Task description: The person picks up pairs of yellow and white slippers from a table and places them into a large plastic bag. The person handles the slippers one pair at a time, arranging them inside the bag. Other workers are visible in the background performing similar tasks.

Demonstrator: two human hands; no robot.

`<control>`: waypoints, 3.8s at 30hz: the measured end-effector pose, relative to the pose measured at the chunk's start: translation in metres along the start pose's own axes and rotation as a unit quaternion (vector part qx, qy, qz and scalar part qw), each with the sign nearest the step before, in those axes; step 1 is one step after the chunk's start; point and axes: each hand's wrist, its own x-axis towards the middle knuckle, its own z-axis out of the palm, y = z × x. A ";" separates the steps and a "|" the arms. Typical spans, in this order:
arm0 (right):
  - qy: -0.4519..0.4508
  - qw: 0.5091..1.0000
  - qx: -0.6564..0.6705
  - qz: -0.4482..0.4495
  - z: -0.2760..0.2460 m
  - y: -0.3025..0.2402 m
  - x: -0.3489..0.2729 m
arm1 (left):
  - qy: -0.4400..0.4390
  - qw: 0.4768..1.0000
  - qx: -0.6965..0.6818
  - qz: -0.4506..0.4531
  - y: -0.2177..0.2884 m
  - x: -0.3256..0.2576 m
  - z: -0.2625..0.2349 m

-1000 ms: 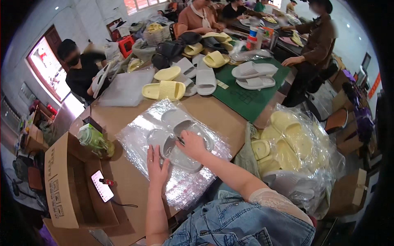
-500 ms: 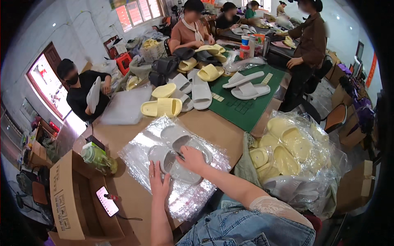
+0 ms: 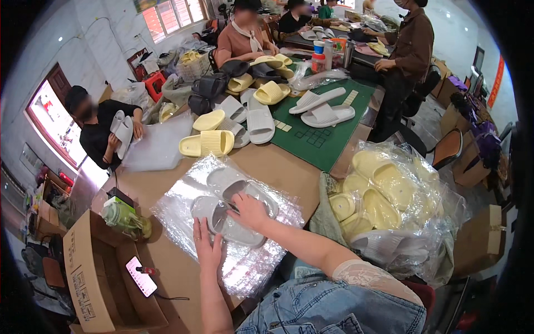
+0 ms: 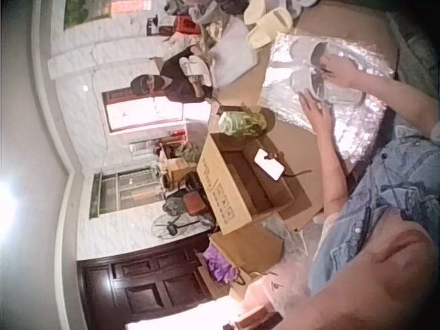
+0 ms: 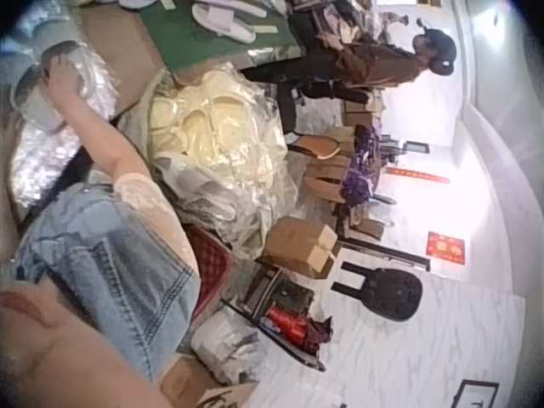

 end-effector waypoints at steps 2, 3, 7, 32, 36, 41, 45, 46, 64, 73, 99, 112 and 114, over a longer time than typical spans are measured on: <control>0.010 1.000 0.004 -0.009 0.001 -0.001 0.000 | 0.002 1.000 0.006 -0.004 0.001 0.000 -0.001; 0.020 1.000 0.007 -0.016 0.000 -0.002 -0.001 | 0.002 1.000 0.008 0.000 -0.001 0.000 -0.001; 0.025 0.999 0.017 -0.019 -0.005 -0.003 -0.001 | -0.001 1.000 0.012 -0.002 -0.003 0.000 0.002; -0.008 0.993 0.116 0.022 -0.008 -0.005 -0.018 | 0.043 0.997 0.018 -0.064 -0.037 -0.006 0.015; -0.028 0.995 0.095 0.008 -0.011 -0.002 -0.016 | 0.046 0.996 0.046 -0.065 -0.022 -0.008 0.014; -0.121 0.991 0.060 -0.008 -0.022 0.005 -0.002 | 0.033 0.993 0.011 -0.115 -0.002 -0.004 0.004; -0.144 0.986 0.075 -0.029 -0.025 0.000 0.012 | 0.034 0.991 0.007 -0.127 -0.005 -0.005 0.000; -0.155 0.985 0.071 -0.023 -0.024 -0.001 0.016 | 0.035 0.990 0.012 -0.134 -0.006 -0.005 -0.001; -0.102 0.985 0.129 0.060 -0.003 0.019 0.015 | -0.016 0.986 -0.027 -0.166 -0.015 0.016 -0.005; -0.134 0.983 0.106 0.062 -0.010 0.010 0.031 | -0.015 0.989 -0.018 -0.148 -0.023 0.034 -0.009; -0.066 0.959 0.171 0.217 -0.210 -0.042 -0.226 | -0.039 0.992 0.029 -0.119 -0.007 0.026 0.012; -0.382 0.451 -0.357 0.723 -0.336 0.031 -0.637 | -0.113 0.985 0.097 -0.083 -0.002 0.029 -0.016; -0.417 0.418 -0.309 0.746 -0.350 0.033 -0.643 | -0.100 0.981 0.162 -0.028 -0.004 0.025 -0.023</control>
